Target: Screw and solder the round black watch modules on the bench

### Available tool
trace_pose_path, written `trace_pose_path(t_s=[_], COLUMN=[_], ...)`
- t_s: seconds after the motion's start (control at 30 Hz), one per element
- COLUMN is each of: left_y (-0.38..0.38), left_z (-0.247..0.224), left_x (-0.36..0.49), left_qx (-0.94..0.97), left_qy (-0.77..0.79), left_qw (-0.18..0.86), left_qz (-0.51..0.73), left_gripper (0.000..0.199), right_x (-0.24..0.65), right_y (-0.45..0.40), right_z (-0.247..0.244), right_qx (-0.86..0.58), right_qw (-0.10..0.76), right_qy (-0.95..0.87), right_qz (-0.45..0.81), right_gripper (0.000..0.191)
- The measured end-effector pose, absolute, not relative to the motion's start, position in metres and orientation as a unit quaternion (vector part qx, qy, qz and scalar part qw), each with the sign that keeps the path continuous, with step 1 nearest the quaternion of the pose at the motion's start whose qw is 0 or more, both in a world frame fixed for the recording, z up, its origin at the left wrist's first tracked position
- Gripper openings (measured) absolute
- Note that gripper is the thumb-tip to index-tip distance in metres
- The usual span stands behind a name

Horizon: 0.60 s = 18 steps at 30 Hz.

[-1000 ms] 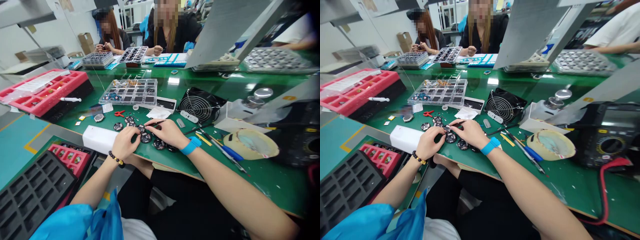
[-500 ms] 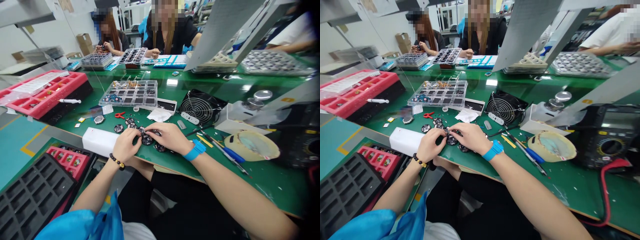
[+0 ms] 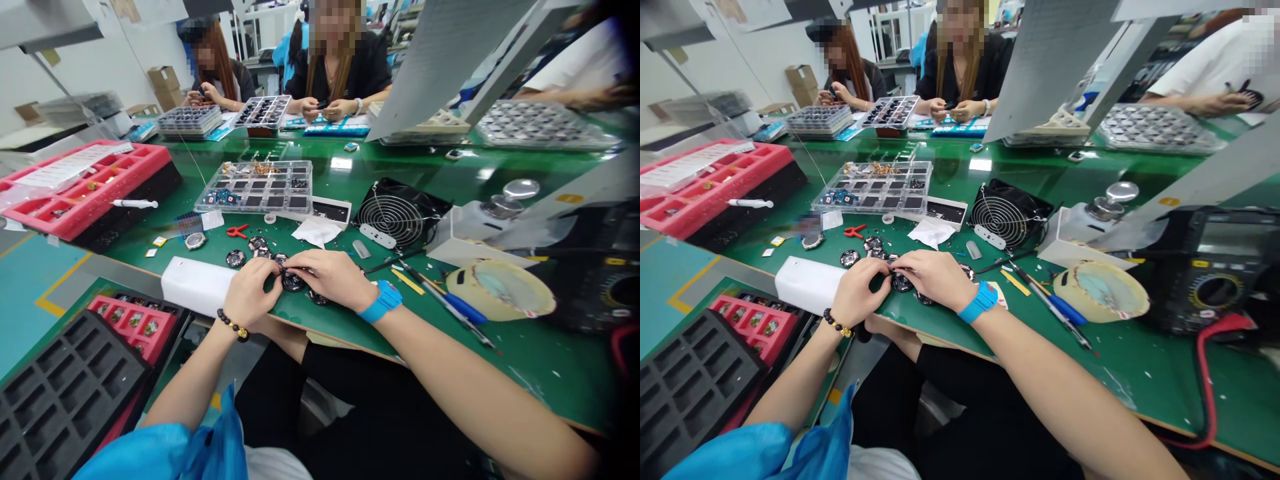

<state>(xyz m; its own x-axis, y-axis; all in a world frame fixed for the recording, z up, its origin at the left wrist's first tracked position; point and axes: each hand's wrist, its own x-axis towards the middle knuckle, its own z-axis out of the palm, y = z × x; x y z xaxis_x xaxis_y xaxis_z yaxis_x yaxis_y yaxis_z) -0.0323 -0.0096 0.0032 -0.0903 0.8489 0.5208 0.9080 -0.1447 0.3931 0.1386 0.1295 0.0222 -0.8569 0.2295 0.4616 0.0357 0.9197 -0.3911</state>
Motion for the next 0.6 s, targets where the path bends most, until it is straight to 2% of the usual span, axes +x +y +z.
trace_pose_path(t_s=[0.43, 0.6], left_y=[-0.01, -0.01], left_z=[0.005, 0.006], left_x=[-0.033, -0.034], left_qx=[-0.673, -0.672], left_qy=[-0.653, -0.651], left_qw=[0.031, 0.026], left_qz=[-0.346, -0.351], left_gripper=[0.011, 0.011], right_x=[0.134, 0.136], right_y=[0.132, 0.134], right_z=[0.015, 0.027], right_qx=[-0.059, -0.082], right_qw=[0.322, 0.381], right_qy=[-0.931, -0.891], right_qz=[0.165, 0.233], right_gripper=[0.018, 0.017])
